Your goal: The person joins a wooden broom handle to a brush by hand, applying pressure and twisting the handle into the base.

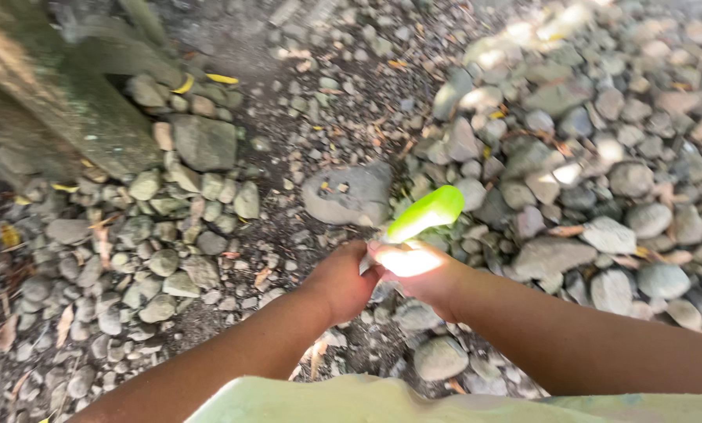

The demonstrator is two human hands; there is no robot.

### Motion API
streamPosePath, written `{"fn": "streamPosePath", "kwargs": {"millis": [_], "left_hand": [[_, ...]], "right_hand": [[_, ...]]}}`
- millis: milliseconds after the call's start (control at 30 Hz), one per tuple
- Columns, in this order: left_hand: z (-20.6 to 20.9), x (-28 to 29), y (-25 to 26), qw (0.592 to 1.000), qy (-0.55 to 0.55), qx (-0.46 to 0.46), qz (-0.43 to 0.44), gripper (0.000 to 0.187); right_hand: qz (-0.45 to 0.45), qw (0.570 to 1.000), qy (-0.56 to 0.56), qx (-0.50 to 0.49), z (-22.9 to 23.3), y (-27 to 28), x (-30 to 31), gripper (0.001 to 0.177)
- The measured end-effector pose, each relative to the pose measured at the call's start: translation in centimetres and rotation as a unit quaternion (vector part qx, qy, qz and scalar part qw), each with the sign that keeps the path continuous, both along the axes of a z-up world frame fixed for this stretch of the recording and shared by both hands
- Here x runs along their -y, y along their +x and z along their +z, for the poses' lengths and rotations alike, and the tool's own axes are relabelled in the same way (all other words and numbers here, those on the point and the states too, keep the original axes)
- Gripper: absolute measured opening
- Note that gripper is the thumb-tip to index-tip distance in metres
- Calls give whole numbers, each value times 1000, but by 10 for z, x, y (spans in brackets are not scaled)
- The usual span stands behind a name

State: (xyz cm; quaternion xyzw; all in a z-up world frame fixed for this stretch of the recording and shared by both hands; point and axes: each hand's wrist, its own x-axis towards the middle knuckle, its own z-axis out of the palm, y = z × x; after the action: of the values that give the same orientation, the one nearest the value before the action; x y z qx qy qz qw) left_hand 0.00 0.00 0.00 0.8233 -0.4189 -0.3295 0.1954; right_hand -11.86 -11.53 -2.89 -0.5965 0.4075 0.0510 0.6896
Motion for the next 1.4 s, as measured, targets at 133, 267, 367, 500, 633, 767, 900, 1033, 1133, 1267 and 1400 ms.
{"fn": "streamPosePath", "kwargs": {"millis": [133, 267, 367, 500, 633, 767, 900, 1033, 1133, 1267, 1400], "left_hand": [[30, -33, 28, 996, -64, -58, 20, 38], [42, -61, 47, 995, -93, -15, 34, 35], [43, -82, 53, 994, -104, 8, 35, 40], [37, -117, 59, 987, -82, -34, 136, 39], [30, -146, 63, 976, -106, 9, 189, 41], [27, -157, 56, 955, -165, 46, 242, 39], [31, -158, 33, 932, -203, 106, 281, 38], [39, -153, -8, 899, -264, 127, 325, 57], [44, -153, -41, 898, -245, 100, 352, 67], [47, -164, -70, 900, -175, 82, 390, 71], [44, -186, -92, 880, -205, 124, 410, 64]], "right_hand": [[31, 989, 36, 140, 15, 37, -19, 47], [36, 997, -35, 65, 44, 69, -54, 42], [64, 995, -53, 58, 49, 89, -78, 41], [114, 991, -14, 67, 50, 112, -100, 41], [141, 989, 17, 51, 68, 127, -113, 49], [175, 977, 72, 101, 86, 134, -115, 59], [198, 957, 137, 164, 107, 132, -107, 64], [216, 947, 135, 197, 132, 123, -99, 62], [238, 938, 149, 205, 133, 109, -98, 59], [239, 929, 184, 214, 115, 103, -108, 56], [195, 950, 176, 169, 102, 116, -125, 47]]}}
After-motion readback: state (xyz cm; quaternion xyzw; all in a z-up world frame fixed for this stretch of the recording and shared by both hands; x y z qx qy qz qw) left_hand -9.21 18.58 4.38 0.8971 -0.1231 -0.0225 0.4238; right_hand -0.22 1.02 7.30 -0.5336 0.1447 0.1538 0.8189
